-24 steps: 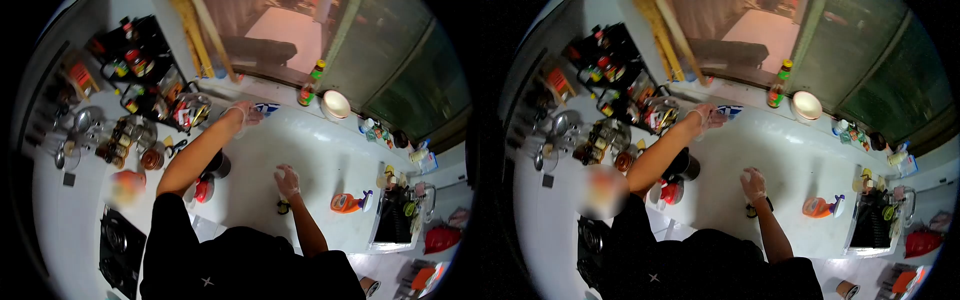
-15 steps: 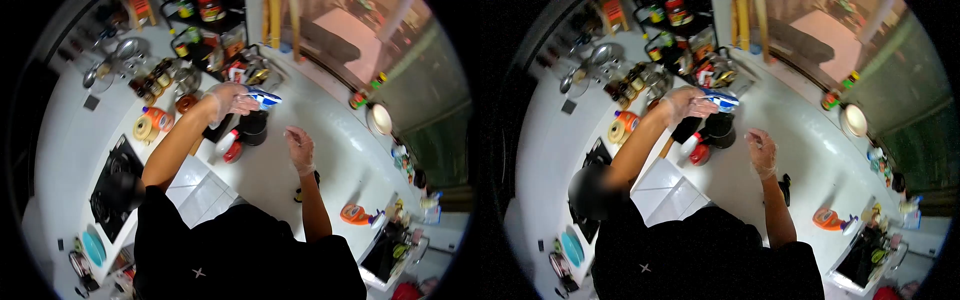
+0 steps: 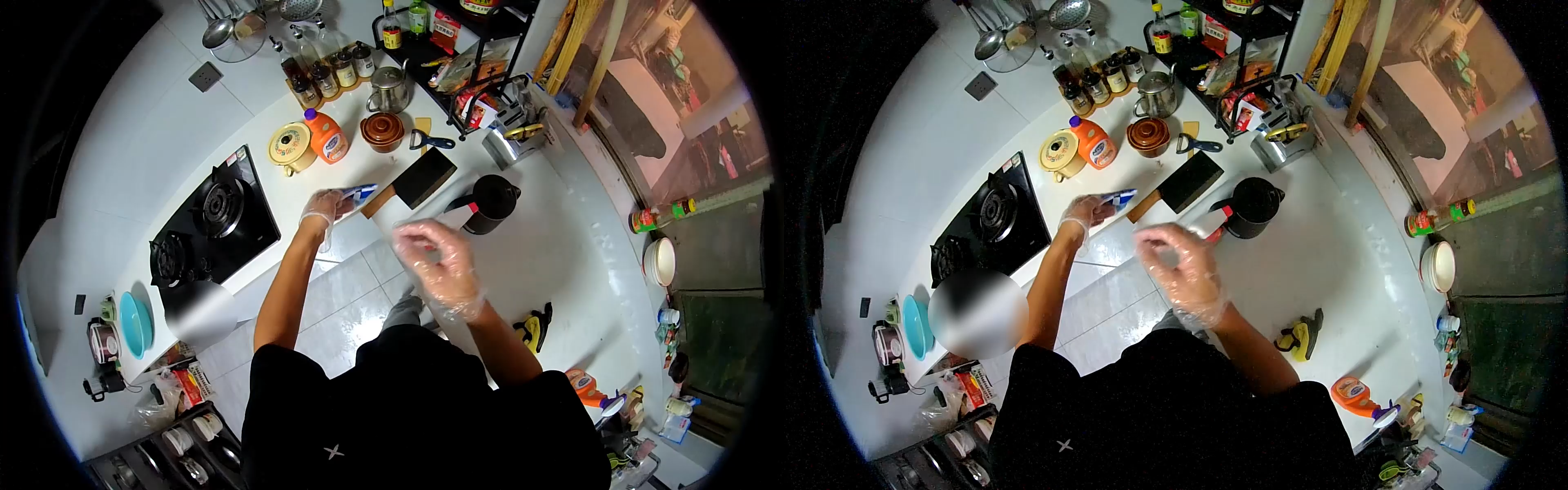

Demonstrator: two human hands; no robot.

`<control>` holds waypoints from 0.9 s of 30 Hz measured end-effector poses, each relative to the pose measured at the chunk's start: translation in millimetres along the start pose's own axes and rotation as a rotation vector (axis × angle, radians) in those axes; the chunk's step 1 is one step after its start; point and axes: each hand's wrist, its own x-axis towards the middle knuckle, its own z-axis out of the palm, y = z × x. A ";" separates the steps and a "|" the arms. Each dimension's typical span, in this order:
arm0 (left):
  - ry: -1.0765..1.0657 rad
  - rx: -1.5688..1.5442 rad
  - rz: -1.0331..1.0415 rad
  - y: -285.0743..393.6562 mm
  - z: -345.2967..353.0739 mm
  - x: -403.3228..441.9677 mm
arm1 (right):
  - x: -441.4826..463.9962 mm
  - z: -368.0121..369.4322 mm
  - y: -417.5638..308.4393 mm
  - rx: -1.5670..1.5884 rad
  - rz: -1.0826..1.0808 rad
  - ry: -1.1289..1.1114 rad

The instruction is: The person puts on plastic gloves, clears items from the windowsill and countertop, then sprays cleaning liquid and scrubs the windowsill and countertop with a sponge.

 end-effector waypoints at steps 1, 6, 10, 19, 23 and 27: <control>0.019 0.013 -0.042 -14.2 -4.8 12.0 | -1.1 7.2 1.9 -0.018 0.014 -0.030; 0.180 0.429 0.198 -61.1 -10.6 68.3 | -0.2 15.7 7.1 -0.059 0.075 -0.100; 0.385 -0.056 0.282 -80.1 20.7 92.0 | -0.5 12.9 15.0 -0.005 0.115 -0.022; 0.159 -0.350 0.386 17.7 96.5 -2.8 | -18.5 -24.7 20.0 -0.053 0.174 0.113; 0.023 -0.369 0.649 90.6 133.1 -67.4 | -24.9 -56.0 29.0 0.098 0.213 0.240; -0.244 -0.359 0.755 125.3 192.3 -98.3 | -32.4 -92.3 41.9 0.104 0.180 0.418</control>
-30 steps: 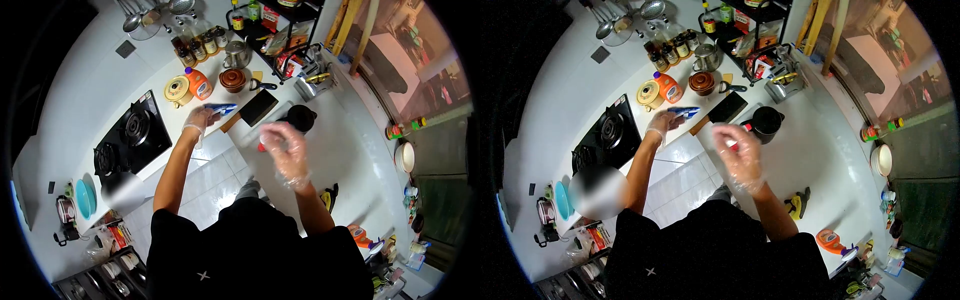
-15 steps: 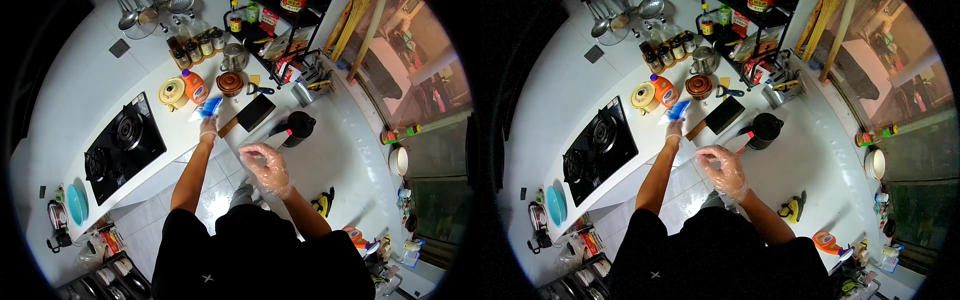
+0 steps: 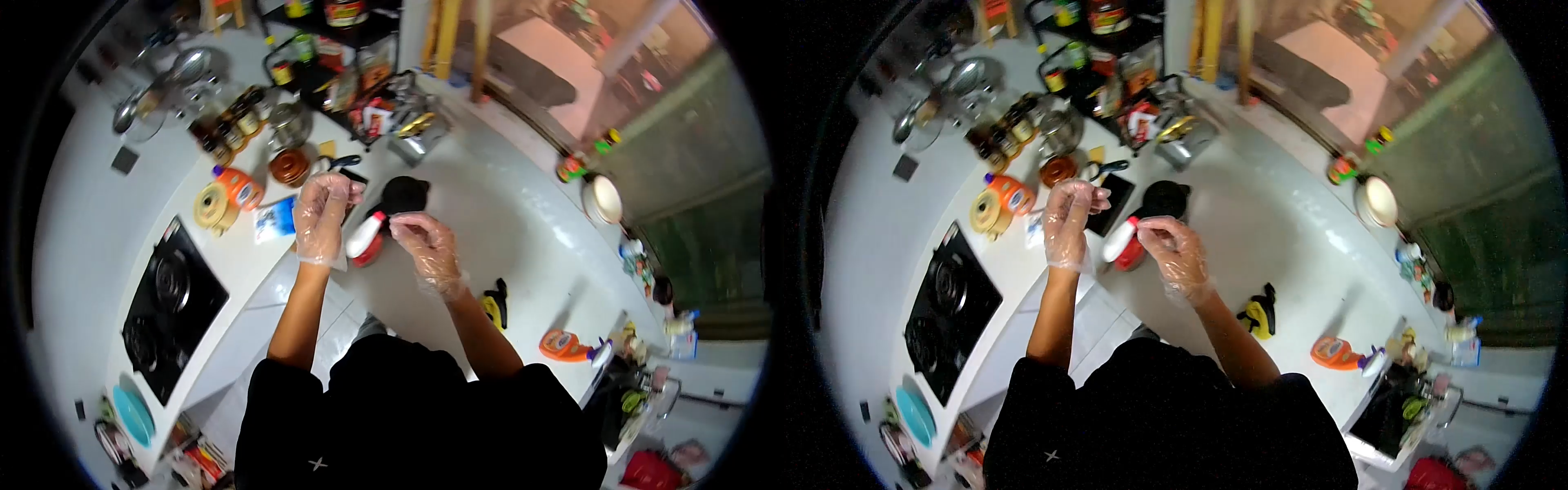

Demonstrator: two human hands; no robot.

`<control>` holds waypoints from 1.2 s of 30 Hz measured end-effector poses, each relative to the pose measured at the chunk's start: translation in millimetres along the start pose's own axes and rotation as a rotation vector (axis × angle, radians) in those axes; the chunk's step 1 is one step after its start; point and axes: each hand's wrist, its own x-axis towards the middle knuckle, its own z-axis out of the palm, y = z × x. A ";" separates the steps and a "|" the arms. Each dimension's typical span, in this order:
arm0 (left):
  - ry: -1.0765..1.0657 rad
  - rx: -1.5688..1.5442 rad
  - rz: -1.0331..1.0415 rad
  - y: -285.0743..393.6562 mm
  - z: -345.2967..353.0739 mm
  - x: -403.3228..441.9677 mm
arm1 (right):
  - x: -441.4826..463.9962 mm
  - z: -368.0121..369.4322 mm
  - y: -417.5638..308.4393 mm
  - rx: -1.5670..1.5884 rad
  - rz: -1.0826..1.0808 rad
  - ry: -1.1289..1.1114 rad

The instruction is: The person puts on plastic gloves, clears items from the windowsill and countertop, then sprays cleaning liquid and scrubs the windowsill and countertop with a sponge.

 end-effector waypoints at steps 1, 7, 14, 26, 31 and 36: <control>-0.042 -0.028 -0.006 -4.1 17.6 -1.6 | 0.2 -13.0 1.1 -0.015 -0.009 0.024; -0.341 0.003 0.035 -57.9 115.1 -14.6 | 0.2 -84.1 22.7 -0.155 -0.133 0.157; -0.362 -0.074 -0.321 -120.3 173.2 -13.5 | -5.3 -140.2 68.0 0.079 0.124 0.310; -0.276 0.744 0.075 -260.2 271.6 94.0 | 36.6 -217.8 89.1 -0.286 0.129 0.558; -0.366 1.212 -0.107 -250.7 298.5 154.1 | 53.5 -242.3 81.8 -0.343 0.149 0.607; -0.453 1.318 -0.107 -260.6 317.1 225.4 | 56.3 -264.2 71.6 -0.467 0.180 0.619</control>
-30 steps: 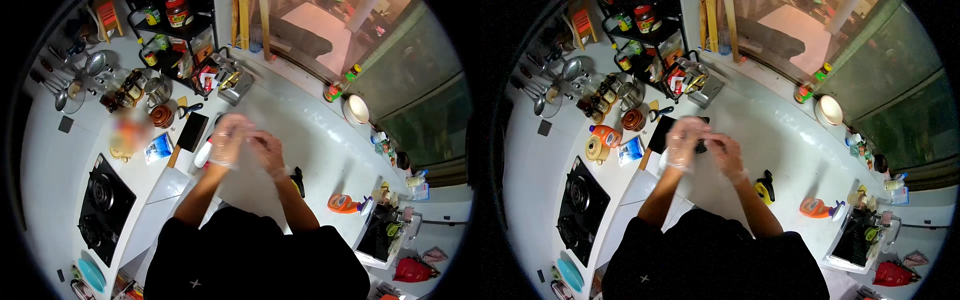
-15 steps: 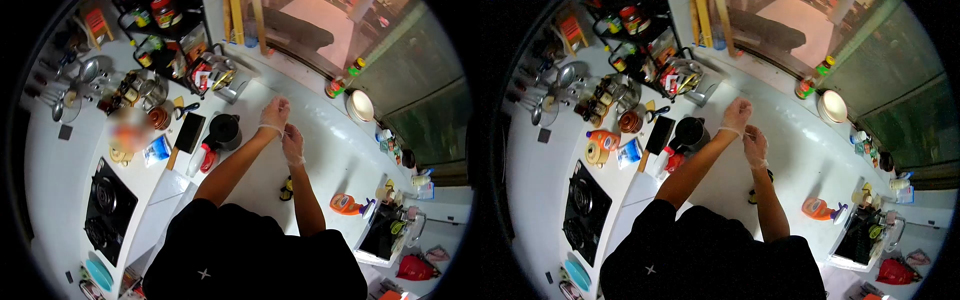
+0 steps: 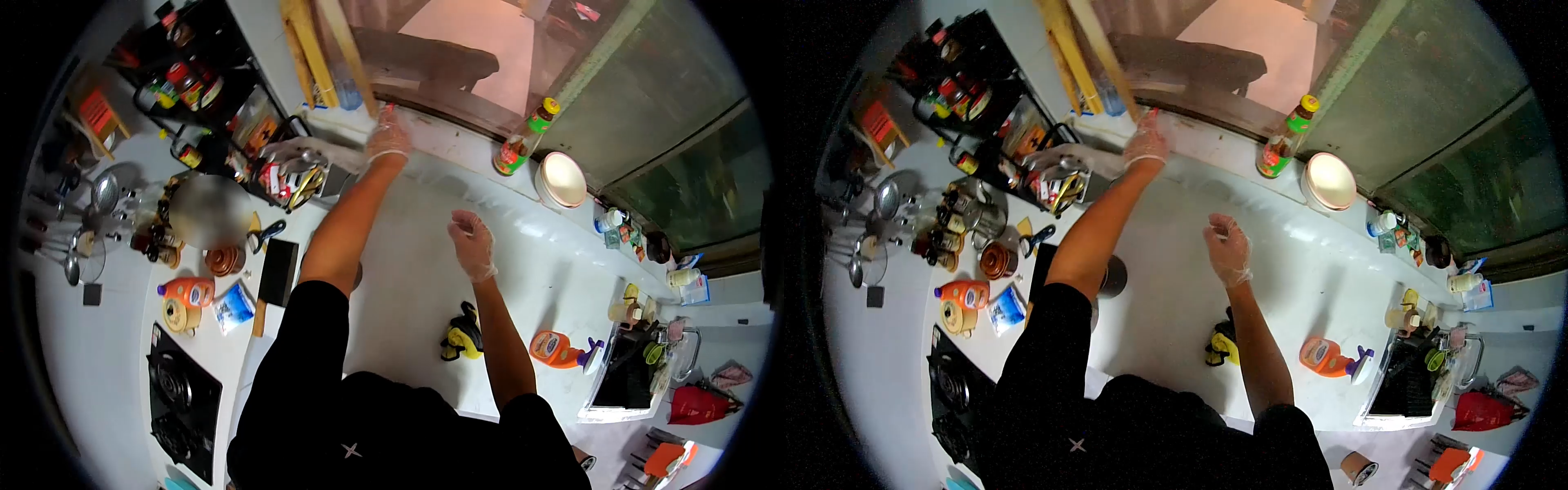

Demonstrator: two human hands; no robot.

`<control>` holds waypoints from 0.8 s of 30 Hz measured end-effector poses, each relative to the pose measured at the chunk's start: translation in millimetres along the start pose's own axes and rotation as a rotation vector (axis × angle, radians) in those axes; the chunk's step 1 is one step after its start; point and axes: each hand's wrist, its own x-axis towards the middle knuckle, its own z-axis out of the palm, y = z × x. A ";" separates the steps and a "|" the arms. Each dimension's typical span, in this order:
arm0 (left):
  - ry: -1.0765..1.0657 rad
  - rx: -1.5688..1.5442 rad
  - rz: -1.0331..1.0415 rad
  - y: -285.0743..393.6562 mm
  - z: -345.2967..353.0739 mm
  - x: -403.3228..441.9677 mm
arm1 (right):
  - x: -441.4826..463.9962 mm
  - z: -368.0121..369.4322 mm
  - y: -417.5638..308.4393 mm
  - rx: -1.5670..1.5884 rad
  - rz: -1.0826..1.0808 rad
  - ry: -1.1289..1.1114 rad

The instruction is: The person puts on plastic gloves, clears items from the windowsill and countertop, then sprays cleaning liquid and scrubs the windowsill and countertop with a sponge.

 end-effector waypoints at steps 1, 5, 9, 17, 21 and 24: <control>-0.044 0.028 -0.020 1.1 -4.4 13.2 | 4.9 -2.5 3.9 0.009 -0.042 0.022; -0.036 0.189 -0.008 -7.6 14.9 53.3 | 17.6 -21.1 1.7 -0.005 -0.122 0.147; -0.018 0.262 -0.073 3.8 21.9 62.3 | 52.3 -42.3 3.0 -0.088 -0.176 0.221; -0.021 0.297 0.018 3.7 8.6 55.6 | 122.1 -55.7 -30.4 -0.415 -0.548 0.694; 0.019 -0.015 -0.049 7.0 4.1 30.4 | 155.9 -59.0 -42.2 -0.340 -0.424 0.669; -0.039 -0.574 -0.041 -8.3 33.8 2.5 | 171.9 -65.5 -38.5 -0.256 -0.260 0.579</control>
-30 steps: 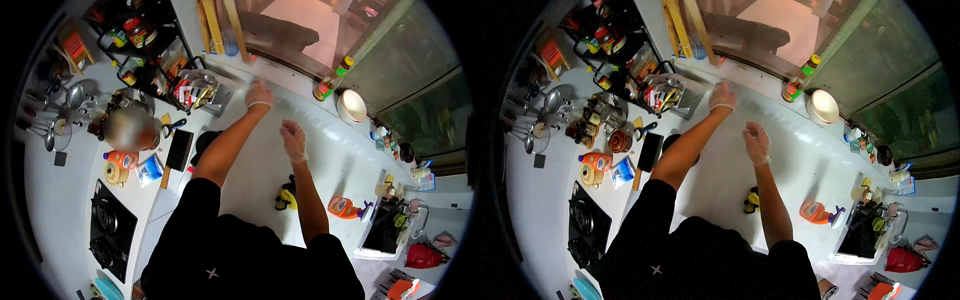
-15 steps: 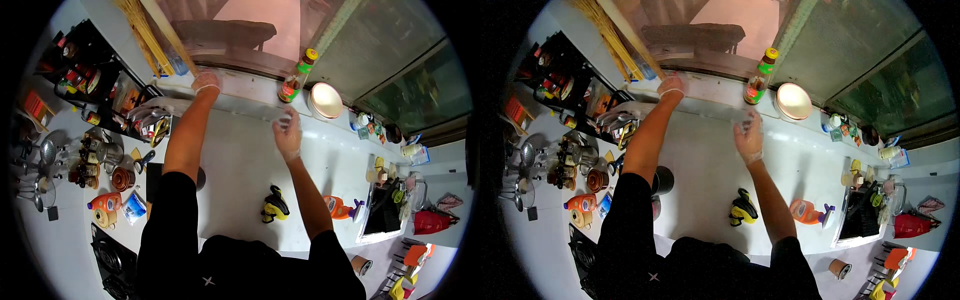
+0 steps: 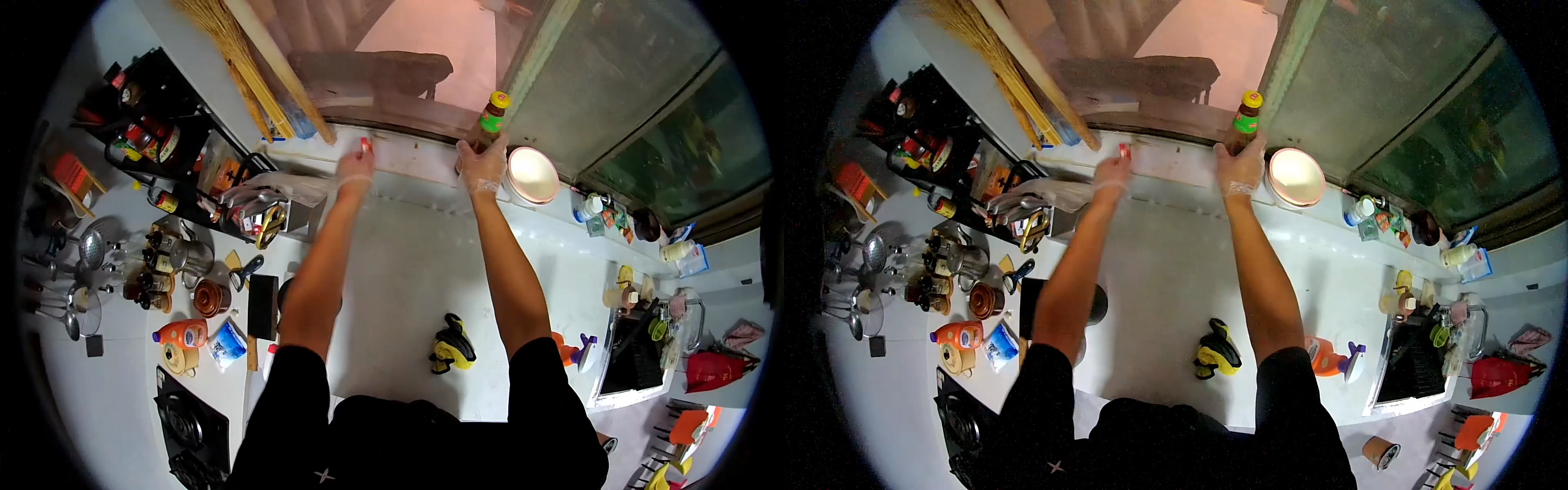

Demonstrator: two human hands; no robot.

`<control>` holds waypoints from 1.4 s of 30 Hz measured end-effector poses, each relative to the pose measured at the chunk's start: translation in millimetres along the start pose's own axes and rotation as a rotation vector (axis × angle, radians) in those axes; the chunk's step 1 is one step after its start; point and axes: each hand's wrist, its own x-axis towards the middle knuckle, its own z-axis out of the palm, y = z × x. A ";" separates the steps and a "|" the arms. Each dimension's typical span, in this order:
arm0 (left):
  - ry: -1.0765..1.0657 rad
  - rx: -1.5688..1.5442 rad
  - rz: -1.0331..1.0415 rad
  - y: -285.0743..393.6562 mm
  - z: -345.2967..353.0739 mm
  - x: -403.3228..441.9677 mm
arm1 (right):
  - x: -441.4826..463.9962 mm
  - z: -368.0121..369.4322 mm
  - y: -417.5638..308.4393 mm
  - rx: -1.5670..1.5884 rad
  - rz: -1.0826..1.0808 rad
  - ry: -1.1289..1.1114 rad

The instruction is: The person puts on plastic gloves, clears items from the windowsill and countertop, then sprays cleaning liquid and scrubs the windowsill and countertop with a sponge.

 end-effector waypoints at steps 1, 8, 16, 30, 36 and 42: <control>0.034 -0.005 0.064 -13.1 7.5 -16.3 | -1.3 1.7 4.9 0.006 0.051 -0.029; -0.158 -0.533 -0.114 12.2 11.8 -186.0 | -56.6 -45.3 -22.7 0.055 0.033 -0.154; 0.029 -0.783 -0.074 5.3 -54.4 -321.1 | -179.2 -104.5 -63.9 0.860 0.068 -0.393; 0.711 -0.755 0.068 -63.6 -301.8 -522.8 | -356.5 -134.2 -277.0 1.375 0.082 -1.085; 0.895 -0.712 -0.078 -171.5 -363.7 -551.3 | -443.8 -102.5 -357.3 1.420 0.112 -1.264; 0.960 -0.582 -0.247 -332.4 -392.2 -560.0 | -549.1 -40.2 -400.8 1.250 0.021 -1.454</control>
